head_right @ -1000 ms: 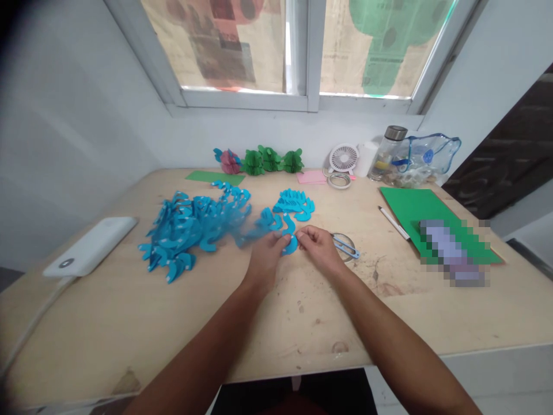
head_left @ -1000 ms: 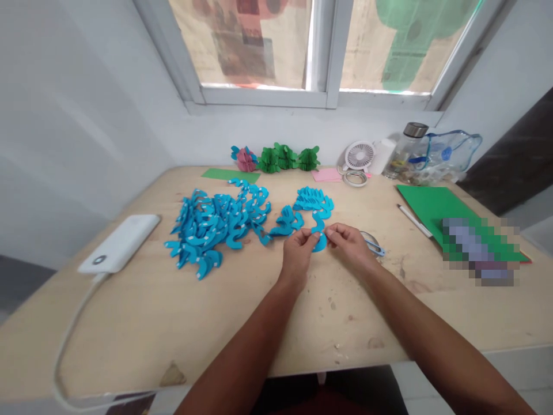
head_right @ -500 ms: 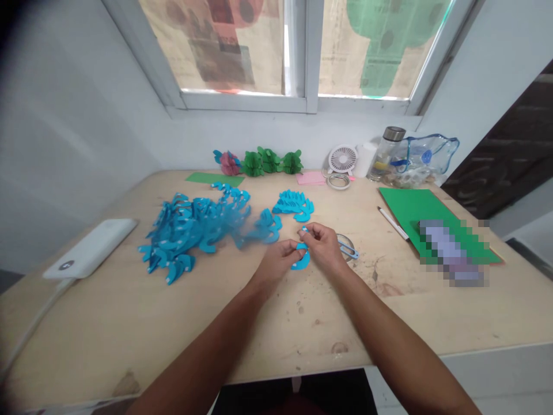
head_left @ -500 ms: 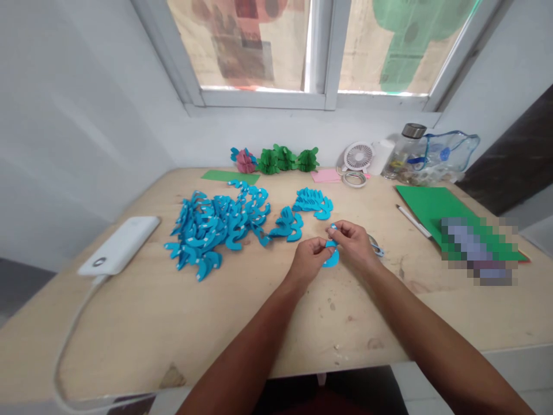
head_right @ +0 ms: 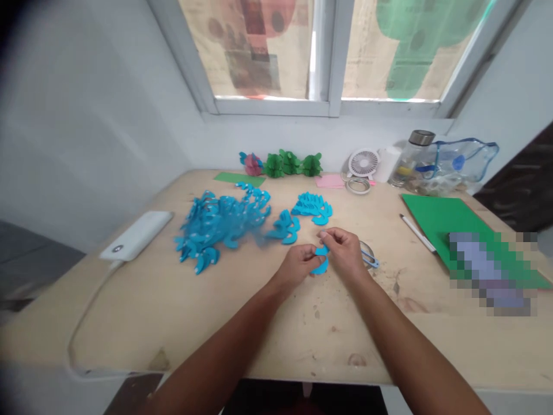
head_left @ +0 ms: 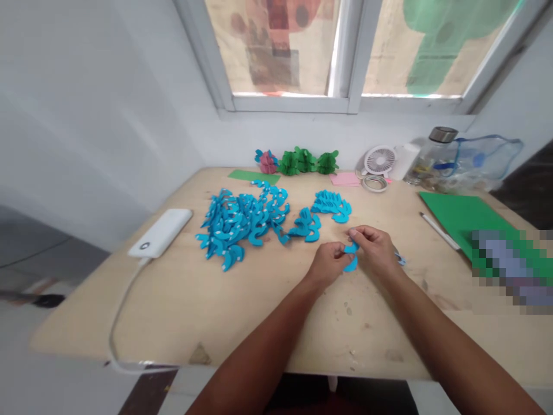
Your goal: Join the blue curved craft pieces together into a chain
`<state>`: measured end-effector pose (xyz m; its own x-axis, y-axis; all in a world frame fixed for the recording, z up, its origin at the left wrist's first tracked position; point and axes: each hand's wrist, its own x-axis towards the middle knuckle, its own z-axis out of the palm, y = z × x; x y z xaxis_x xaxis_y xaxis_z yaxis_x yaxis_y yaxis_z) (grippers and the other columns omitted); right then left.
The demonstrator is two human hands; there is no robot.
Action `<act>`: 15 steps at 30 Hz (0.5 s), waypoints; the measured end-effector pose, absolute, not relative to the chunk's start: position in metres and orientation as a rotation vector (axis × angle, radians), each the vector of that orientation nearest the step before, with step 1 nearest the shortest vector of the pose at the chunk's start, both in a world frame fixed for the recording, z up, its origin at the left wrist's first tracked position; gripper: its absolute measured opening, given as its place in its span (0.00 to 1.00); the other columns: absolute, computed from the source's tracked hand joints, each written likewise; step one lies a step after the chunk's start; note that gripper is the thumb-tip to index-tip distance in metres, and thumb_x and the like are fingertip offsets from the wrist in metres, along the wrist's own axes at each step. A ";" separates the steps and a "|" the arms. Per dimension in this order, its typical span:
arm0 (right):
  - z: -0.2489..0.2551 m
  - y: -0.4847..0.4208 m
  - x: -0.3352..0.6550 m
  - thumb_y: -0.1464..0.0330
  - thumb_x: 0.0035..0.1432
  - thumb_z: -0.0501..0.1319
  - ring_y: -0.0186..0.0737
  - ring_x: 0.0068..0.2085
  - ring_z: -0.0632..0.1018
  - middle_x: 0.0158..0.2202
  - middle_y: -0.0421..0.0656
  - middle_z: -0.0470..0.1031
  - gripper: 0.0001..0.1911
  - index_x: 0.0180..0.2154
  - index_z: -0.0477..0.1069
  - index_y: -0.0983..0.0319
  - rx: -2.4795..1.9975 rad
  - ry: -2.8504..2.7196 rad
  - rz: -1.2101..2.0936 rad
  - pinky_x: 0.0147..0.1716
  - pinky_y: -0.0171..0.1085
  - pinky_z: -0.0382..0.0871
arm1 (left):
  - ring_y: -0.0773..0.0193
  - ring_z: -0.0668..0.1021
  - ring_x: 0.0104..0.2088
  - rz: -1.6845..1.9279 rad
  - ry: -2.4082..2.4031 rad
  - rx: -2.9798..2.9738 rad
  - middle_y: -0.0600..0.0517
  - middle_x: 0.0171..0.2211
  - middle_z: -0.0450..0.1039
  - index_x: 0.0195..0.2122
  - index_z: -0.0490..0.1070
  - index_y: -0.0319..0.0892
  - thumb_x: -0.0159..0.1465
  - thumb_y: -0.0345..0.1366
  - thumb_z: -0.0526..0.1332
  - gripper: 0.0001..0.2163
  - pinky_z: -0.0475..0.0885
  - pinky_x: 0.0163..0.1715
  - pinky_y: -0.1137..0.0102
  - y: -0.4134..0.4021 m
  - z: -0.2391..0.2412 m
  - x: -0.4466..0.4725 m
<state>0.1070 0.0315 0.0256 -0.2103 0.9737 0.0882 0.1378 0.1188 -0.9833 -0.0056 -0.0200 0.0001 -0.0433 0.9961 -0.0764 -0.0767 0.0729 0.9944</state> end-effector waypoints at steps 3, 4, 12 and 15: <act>0.026 0.031 0.109 0.57 0.47 0.62 0.37 0.27 0.72 0.24 0.42 0.73 0.15 0.26 0.73 0.63 -1.140 -1.540 1.176 0.27 0.35 0.66 | 0.70 0.67 0.18 1.211 1.191 1.062 0.55 0.17 0.65 0.21 0.66 0.40 0.50 0.39 0.61 0.08 0.60 0.19 0.74 -0.020 0.000 -0.006; 0.026 0.032 0.109 0.56 0.48 0.61 0.37 0.28 0.72 0.25 0.42 0.73 0.15 0.28 0.73 0.62 -1.129 -1.540 1.160 0.27 0.35 0.66 | 0.70 0.68 0.19 1.219 1.181 1.047 0.55 0.17 0.66 0.21 0.66 0.40 0.50 0.39 0.61 0.08 0.61 0.19 0.74 -0.019 0.000 -0.007; 0.019 0.038 0.114 0.55 0.52 0.57 0.38 0.31 0.73 0.30 0.45 0.74 0.19 0.39 0.72 0.63 -1.064 -1.497 1.061 0.34 0.38 0.68 | 0.69 0.69 0.19 1.383 1.352 1.008 0.54 0.17 0.67 0.21 0.69 0.39 0.49 0.40 0.61 0.09 0.63 0.17 0.75 -0.018 0.025 -0.035; 0.019 0.037 0.114 0.56 0.53 0.57 0.39 0.33 0.74 0.31 0.45 0.74 0.18 0.39 0.71 0.63 -1.069 -1.532 1.025 0.36 0.39 0.68 | 0.68 0.69 0.19 1.458 1.449 1.079 0.54 0.17 0.67 0.21 0.69 0.40 0.49 0.39 0.61 0.07 0.62 0.18 0.75 -0.021 0.048 -0.060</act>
